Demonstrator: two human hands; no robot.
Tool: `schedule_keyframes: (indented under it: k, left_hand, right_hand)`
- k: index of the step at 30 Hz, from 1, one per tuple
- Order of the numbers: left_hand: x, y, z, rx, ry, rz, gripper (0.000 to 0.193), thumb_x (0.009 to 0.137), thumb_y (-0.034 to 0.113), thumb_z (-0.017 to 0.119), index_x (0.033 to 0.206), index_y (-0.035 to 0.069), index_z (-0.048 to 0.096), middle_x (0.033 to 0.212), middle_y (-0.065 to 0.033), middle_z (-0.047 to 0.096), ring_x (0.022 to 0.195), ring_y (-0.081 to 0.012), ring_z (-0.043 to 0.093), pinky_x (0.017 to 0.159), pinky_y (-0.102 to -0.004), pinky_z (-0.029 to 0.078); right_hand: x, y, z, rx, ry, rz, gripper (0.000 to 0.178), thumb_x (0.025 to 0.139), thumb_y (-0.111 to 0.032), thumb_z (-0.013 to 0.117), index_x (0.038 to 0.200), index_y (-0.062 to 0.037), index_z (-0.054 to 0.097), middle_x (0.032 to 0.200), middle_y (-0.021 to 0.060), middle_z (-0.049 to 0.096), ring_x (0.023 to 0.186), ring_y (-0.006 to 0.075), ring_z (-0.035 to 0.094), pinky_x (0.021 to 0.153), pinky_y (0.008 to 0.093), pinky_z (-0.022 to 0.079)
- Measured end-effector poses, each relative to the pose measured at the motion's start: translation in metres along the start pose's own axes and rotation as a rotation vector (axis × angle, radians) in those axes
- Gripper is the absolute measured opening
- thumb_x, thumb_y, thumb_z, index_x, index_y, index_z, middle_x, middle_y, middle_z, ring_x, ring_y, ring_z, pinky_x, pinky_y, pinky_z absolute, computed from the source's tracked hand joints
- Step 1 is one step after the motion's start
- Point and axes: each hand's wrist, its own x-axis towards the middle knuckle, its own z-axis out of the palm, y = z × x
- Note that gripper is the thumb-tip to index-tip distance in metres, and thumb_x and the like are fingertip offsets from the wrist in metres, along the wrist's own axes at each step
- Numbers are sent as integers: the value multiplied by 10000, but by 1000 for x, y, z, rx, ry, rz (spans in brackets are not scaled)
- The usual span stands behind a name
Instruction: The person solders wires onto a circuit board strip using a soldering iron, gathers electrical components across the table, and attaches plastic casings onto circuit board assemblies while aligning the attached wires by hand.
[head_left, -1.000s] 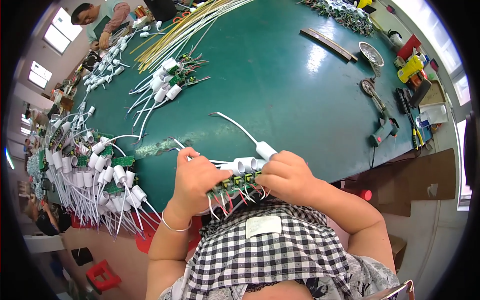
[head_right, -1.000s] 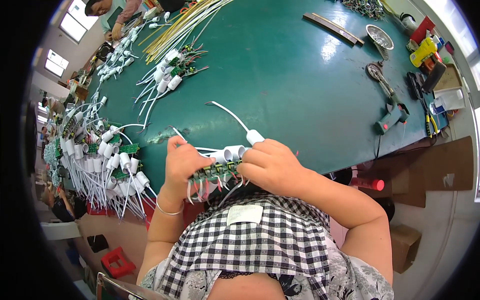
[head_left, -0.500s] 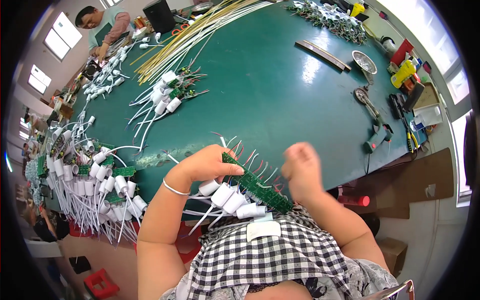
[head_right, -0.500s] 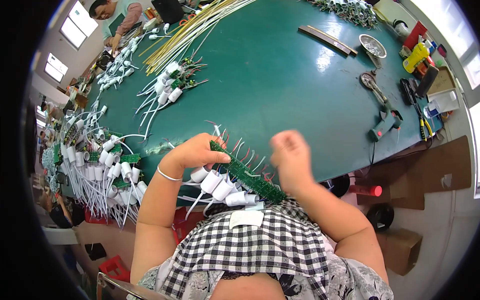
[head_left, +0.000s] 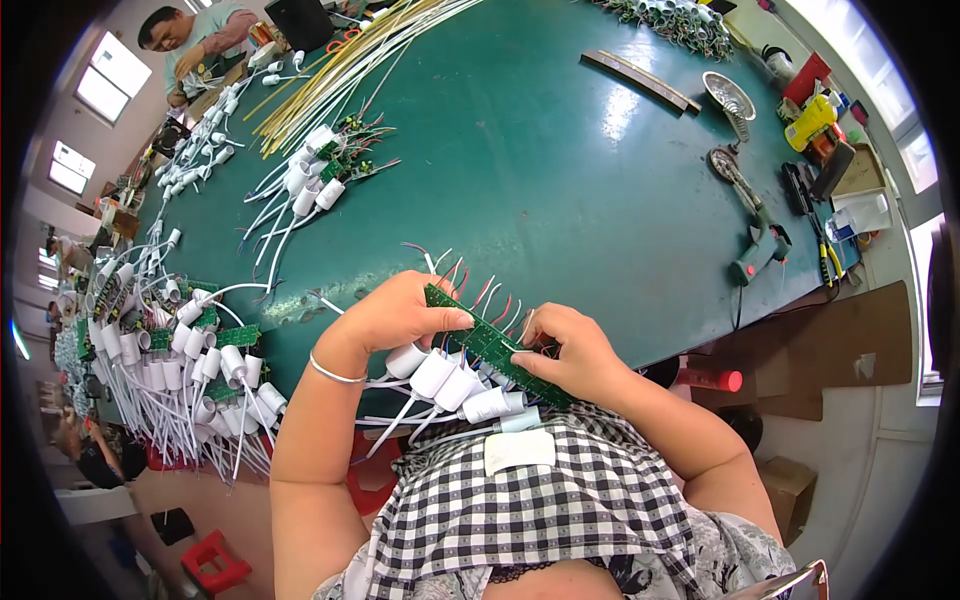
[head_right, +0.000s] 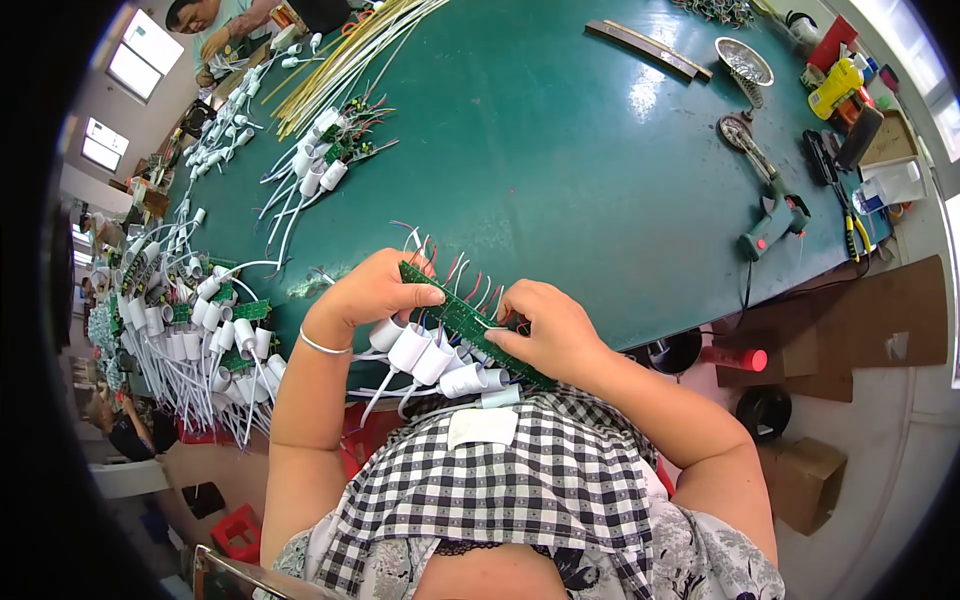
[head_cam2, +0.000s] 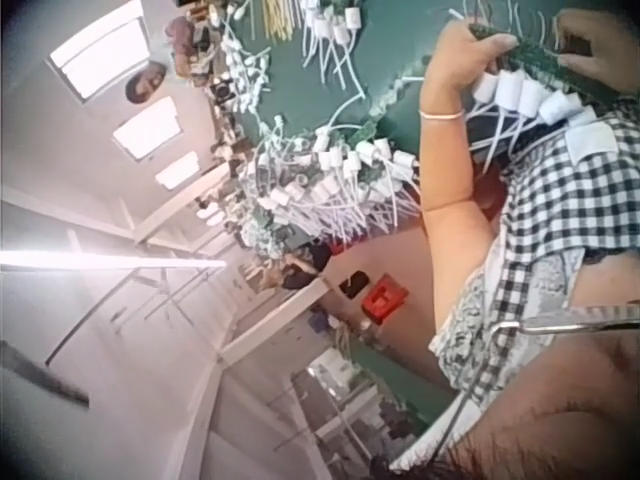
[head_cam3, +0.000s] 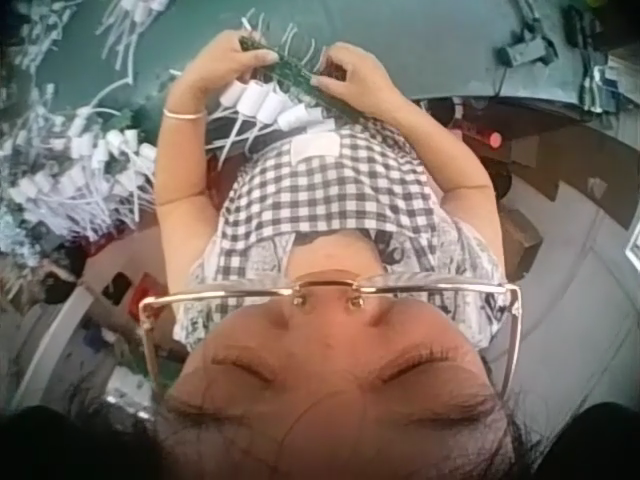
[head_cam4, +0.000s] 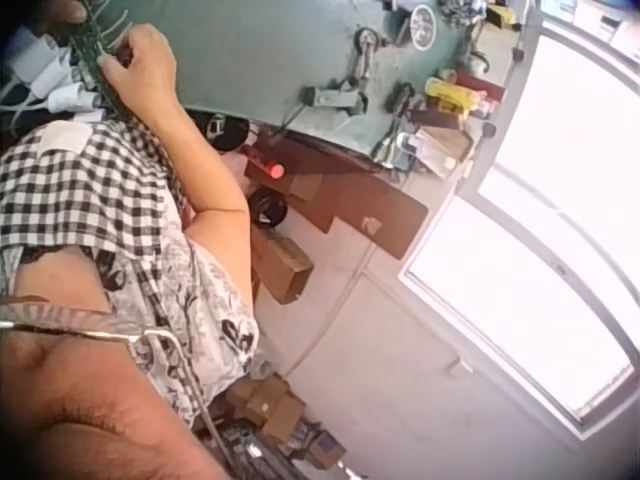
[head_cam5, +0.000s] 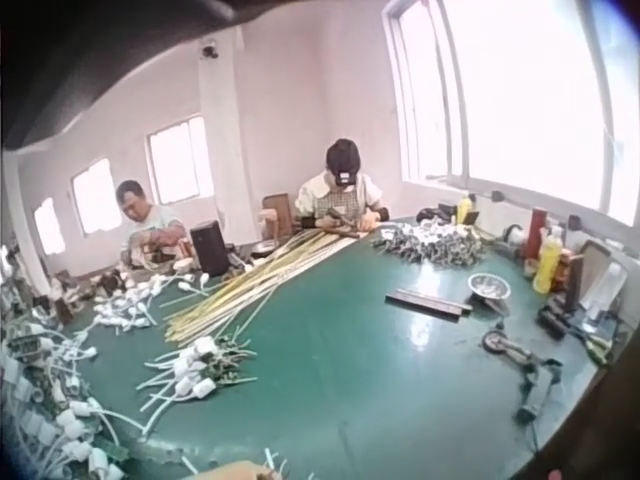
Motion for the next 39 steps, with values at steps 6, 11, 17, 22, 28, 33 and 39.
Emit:
schedule_keyframes:
  k: [6, 11, 17, 22, 28, 33, 39]
  left_hand:
    - [0, -2, -3, 54, -21, -31, 273, 767, 233, 724, 848, 16, 580, 568, -13, 532, 458, -84, 503, 426, -237, 370]
    - [-1, -1, -1, 54, 13, -55, 274, 763, 230, 728, 854, 20, 577, 574, -8, 533, 460, -81, 502, 426, -233, 376]
    - [-1, -2, -2, 36, 7, -18, 251, 758, 208, 736, 837, 30, 577, 586, -2, 534, 468, -71, 492, 426, -222, 381]
    - [-6, -1, -2, -14, 16, -33, 221, 749, 182, 740, 829, 23, 609, 601, 10, 546, 474, -58, 483, 433, -208, 386]
    - [-11, -15, -4, 35, 9, 116, 206, 708, 174, 767, 794, 36, 639, 620, 0, 581, 499, -66, 489, 466, -215, 400]
    - [-14, -31, -3, 169, 65, 415, 215, 669, 184, 791, 790, 66, 659, 645, -6, 601, 557, -101, 509, 523, -245, 420]
    - [-19, -38, -3, 121, 98, 427, 231, 642, 152, 798, 784, 39, 654, 664, -30, 593, 564, -96, 513, 468, -235, 421]
  right_hand:
    - [-3, 11, 4, 263, 285, -71, 122, 791, -70, 625, 719, 9, 567, 718, 87, 572, 597, 157, 543, 541, 282, 431]
    - [-3, 31, -27, 664, 311, 223, 222, 867, -175, 584, 972, 19, 560, 847, 74, 614, 739, 164, 582, 684, 283, 477]
    - [2, 2, -10, 180, -95, -8, 156, 810, -99, 642, 929, -10, 594, 802, 41, 609, 739, 138, 568, 642, 291, 465]
    - [-11, 10, -7, 647, 261, 208, 78, 854, -102, 609, 845, -34, 572, 648, 17, 526, 552, 108, 505, 522, 244, 411]
    - [-24, 19, -35, 327, 39, 21, 409, 798, -309, 676, 1058, -9, 575, 841, 63, 582, 711, 139, 544, 630, 278, 462]
    - [-28, 3, -19, 10, -126, -67, 328, 795, -315, 670, 942, -29, 606, 846, 107, 586, 774, 226, 569, 656, 343, 458]
    - [-35, -4, -4, 253, -76, 65, 225, 811, -229, 662, 811, -25, 568, 743, 106, 563, 659, 244, 547, 587, 349, 427]
